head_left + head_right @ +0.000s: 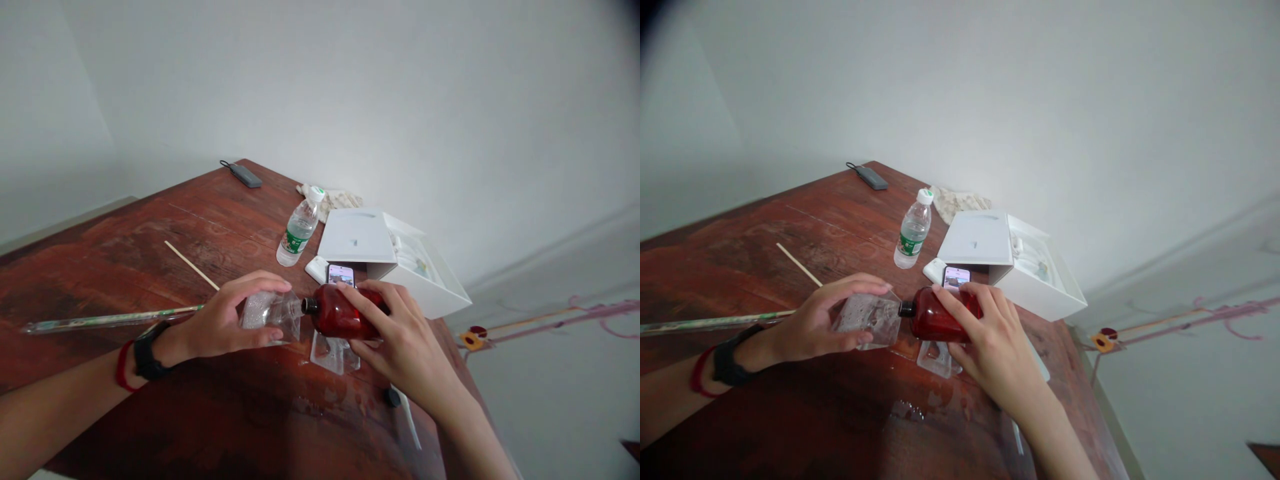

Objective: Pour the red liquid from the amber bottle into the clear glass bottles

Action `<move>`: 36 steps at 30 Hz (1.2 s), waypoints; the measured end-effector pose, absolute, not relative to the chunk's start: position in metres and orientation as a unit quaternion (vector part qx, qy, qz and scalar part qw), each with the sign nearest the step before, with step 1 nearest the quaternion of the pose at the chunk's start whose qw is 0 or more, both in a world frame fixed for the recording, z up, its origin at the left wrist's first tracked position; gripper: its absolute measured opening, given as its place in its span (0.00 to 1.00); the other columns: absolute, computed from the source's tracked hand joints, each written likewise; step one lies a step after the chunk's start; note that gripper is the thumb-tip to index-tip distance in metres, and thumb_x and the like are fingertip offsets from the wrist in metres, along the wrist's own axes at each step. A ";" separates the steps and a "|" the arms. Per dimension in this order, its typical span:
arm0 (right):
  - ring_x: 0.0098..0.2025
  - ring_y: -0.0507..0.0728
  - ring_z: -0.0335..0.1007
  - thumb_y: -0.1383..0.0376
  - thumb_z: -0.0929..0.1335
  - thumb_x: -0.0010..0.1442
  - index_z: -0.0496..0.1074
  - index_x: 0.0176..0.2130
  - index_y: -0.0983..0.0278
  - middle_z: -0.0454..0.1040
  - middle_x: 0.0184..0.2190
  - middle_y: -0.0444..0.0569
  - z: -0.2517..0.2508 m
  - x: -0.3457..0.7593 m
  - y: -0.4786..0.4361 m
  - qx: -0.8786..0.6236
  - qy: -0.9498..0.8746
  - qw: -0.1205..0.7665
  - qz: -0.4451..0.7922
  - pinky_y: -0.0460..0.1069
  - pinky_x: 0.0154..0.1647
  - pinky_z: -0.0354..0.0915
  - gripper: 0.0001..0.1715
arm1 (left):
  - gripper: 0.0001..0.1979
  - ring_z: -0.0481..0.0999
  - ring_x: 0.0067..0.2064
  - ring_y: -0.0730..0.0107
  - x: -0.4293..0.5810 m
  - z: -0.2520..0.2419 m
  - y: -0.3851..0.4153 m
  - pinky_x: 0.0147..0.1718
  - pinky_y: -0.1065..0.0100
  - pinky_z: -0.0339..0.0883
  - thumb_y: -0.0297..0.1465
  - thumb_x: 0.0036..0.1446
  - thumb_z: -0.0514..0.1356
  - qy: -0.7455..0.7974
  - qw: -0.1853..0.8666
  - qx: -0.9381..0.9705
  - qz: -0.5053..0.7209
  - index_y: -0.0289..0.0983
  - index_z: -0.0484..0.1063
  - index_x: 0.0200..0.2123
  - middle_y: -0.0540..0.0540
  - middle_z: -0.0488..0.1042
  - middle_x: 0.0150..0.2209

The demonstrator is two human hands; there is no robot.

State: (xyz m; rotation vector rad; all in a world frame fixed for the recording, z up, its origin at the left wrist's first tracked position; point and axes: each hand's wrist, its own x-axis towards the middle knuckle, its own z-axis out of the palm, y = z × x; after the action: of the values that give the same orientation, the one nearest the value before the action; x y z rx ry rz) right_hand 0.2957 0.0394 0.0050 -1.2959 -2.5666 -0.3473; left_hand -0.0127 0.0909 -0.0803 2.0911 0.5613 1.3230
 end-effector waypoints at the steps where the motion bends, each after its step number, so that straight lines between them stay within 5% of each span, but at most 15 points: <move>1: 0.56 0.69 0.69 0.72 0.71 0.64 0.60 0.74 0.54 0.70 0.57 0.59 0.005 0.296 0.039 -0.444 -0.880 0.123 -0.119 0.67 0.54 0.73 0.44 | 0.26 0.80 0.59 0.54 -0.013 -0.081 0.091 0.59 0.59 0.75 0.38 0.62 0.73 0.211 0.299 0.786 0.497 0.40 0.76 0.61 0.40 0.80 0.57; 36: 0.56 0.70 0.70 0.71 0.70 0.64 0.58 0.75 0.52 0.71 0.58 0.59 0.008 0.294 0.035 -0.447 -0.877 0.123 -0.122 0.68 0.54 0.73 0.46 | 0.26 0.80 0.59 0.52 -0.012 -0.083 0.091 0.59 0.58 0.75 0.37 0.61 0.74 0.209 0.308 0.787 0.492 0.40 0.75 0.61 0.39 0.80 0.57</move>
State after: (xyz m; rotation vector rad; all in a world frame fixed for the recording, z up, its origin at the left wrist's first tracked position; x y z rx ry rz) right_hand 0.2945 0.0354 0.0083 -1.3056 -2.5602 -0.3564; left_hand -0.0122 0.0910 -0.0829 2.0806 0.5537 1.3004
